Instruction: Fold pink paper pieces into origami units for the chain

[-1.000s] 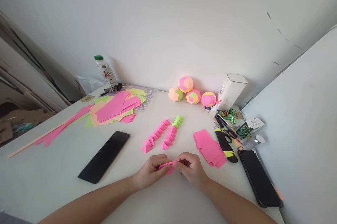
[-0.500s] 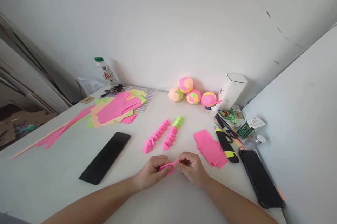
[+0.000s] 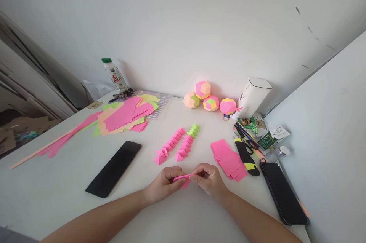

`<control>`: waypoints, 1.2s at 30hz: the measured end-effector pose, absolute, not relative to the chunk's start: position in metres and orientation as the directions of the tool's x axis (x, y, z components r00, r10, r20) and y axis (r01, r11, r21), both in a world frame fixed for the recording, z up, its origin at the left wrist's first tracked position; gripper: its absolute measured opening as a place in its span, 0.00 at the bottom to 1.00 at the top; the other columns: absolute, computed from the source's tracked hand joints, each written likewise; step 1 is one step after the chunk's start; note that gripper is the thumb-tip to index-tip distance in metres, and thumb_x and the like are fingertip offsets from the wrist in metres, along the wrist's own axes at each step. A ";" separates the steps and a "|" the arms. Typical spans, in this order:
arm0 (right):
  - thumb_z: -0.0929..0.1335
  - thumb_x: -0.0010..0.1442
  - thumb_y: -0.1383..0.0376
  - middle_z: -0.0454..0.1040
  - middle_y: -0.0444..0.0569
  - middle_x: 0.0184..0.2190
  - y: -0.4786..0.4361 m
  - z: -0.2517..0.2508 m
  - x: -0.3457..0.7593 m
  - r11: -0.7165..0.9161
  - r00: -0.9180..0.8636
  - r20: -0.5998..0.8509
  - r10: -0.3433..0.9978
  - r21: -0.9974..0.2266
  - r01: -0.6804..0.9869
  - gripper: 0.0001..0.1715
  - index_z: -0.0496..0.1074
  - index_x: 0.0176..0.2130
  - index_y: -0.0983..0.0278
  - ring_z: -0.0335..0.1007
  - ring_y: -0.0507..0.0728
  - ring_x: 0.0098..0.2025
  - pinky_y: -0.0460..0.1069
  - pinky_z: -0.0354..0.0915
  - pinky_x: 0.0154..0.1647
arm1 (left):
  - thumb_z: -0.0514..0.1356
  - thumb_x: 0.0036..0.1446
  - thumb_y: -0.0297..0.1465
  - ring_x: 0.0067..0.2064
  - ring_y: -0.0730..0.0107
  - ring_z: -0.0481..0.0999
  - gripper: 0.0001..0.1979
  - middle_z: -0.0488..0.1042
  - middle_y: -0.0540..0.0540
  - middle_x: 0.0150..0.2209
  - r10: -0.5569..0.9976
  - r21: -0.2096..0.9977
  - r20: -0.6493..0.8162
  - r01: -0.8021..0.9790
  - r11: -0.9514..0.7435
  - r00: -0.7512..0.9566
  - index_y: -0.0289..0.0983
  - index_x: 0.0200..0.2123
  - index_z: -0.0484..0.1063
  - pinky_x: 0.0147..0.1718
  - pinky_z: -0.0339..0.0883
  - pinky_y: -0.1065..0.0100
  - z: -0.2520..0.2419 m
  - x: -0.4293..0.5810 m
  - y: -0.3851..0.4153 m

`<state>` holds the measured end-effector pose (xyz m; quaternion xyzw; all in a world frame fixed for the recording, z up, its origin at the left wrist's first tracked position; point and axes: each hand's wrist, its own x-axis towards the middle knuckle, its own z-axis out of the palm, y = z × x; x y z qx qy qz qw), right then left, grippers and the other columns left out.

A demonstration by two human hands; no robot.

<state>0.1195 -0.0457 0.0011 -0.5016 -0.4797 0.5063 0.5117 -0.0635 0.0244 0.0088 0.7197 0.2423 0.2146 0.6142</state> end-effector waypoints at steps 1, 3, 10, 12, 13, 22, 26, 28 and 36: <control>0.73 0.52 0.63 0.66 0.41 0.21 -0.046 0.001 0.120 -0.022 0.028 -0.023 0.999 -0.999 -0.042 0.08 0.73 0.26 0.65 0.60 0.49 0.20 0.44 0.57 0.20 | 0.57 0.56 0.32 0.25 0.77 0.60 0.11 0.62 0.51 0.23 0.617 0.990 0.005 0.082 -0.113 0.787 0.32 0.26 0.74 0.23 0.55 0.74 0.009 -0.064 0.024; 0.73 0.52 0.62 0.66 0.41 0.21 -0.046 0.000 0.120 -0.025 0.034 -0.027 0.999 -0.998 -0.054 0.09 0.73 0.26 0.64 0.60 0.49 0.20 0.44 0.58 0.20 | 0.58 0.56 0.33 0.26 0.76 0.63 0.10 0.65 0.50 0.25 0.628 0.995 -0.011 0.073 -0.072 0.778 0.32 0.27 0.74 0.25 0.57 0.73 0.008 -0.064 0.024; 0.70 0.55 0.60 0.66 0.41 0.21 -0.046 0.002 0.121 -0.025 0.047 -0.027 0.999 -0.999 -0.046 0.12 0.71 0.26 0.64 0.60 0.49 0.20 0.45 0.60 0.21 | 0.61 0.53 0.38 0.26 0.75 0.63 0.13 0.67 0.49 0.24 0.668 0.995 -0.067 0.004 0.095 0.741 0.32 0.27 0.71 0.24 0.57 0.72 0.003 -0.063 0.025; 0.69 0.57 0.58 0.65 0.42 0.21 -0.047 0.005 0.121 -0.021 0.056 -0.023 0.998 -0.999 -0.025 0.14 0.70 0.26 0.64 0.60 0.49 0.20 0.46 0.60 0.21 | 0.61 0.53 0.38 0.25 0.76 0.62 0.14 0.66 0.50 0.23 0.674 0.993 -0.081 0.003 0.116 0.734 0.32 0.26 0.70 0.23 0.55 0.73 0.003 -0.063 0.025; 0.68 0.58 0.57 0.65 0.42 0.21 -0.048 0.006 0.120 -0.015 0.061 -0.016 0.998 -1.000 -0.009 0.14 0.69 0.26 0.64 0.60 0.50 0.20 0.46 0.61 0.21 | 0.61 0.53 0.38 0.24 0.77 0.61 0.14 0.66 0.50 0.23 0.677 0.993 -0.087 0.006 0.120 0.731 0.32 0.26 0.70 0.22 0.54 0.73 0.003 -0.063 0.025; 0.68 0.58 0.58 0.70 0.45 0.25 -0.052 0.005 0.114 0.052 0.021 0.055 0.998 -0.991 0.127 0.11 0.71 0.38 0.63 0.64 0.51 0.22 0.46 0.63 0.22 | 0.61 0.53 0.39 0.23 0.78 0.61 0.15 0.65 0.51 0.22 0.648 0.994 -0.100 0.045 0.101 0.755 0.31 0.24 0.72 0.21 0.53 0.73 0.004 -0.064 0.026; 0.68 0.58 0.59 0.71 0.45 0.21 -0.050 0.005 0.113 0.095 -0.020 0.093 0.995 -0.970 0.224 0.12 0.76 0.34 0.65 0.65 0.51 0.20 0.45 0.64 0.20 | 0.60 0.54 0.39 0.24 0.76 0.62 0.15 0.66 0.50 0.23 0.656 0.997 -0.069 0.075 0.019 0.752 0.31 0.27 0.75 0.22 0.55 0.73 0.003 -0.063 0.025; 0.67 0.59 0.59 0.72 0.45 0.21 -0.050 0.006 0.113 0.083 -0.006 0.084 0.996 -0.970 0.227 0.13 0.77 0.34 0.65 0.66 0.51 0.19 0.45 0.64 0.19 | 0.61 0.54 0.38 0.25 0.75 0.64 0.14 0.67 0.49 0.25 0.685 0.997 -0.045 0.078 -0.018 0.727 0.31 0.29 0.75 0.23 0.58 0.73 0.003 -0.063 0.024; 0.67 0.59 0.59 0.73 0.45 0.20 -0.050 0.005 0.114 0.059 -0.004 0.059 0.998 -0.972 0.227 0.13 0.78 0.33 0.65 0.66 0.51 0.18 0.45 0.65 0.18 | 0.62 0.53 0.39 0.28 0.73 0.68 0.14 0.69 0.47 0.26 0.722 0.999 0.002 0.036 -0.038 0.692 0.32 0.28 0.76 0.26 0.62 0.71 0.002 -0.061 0.024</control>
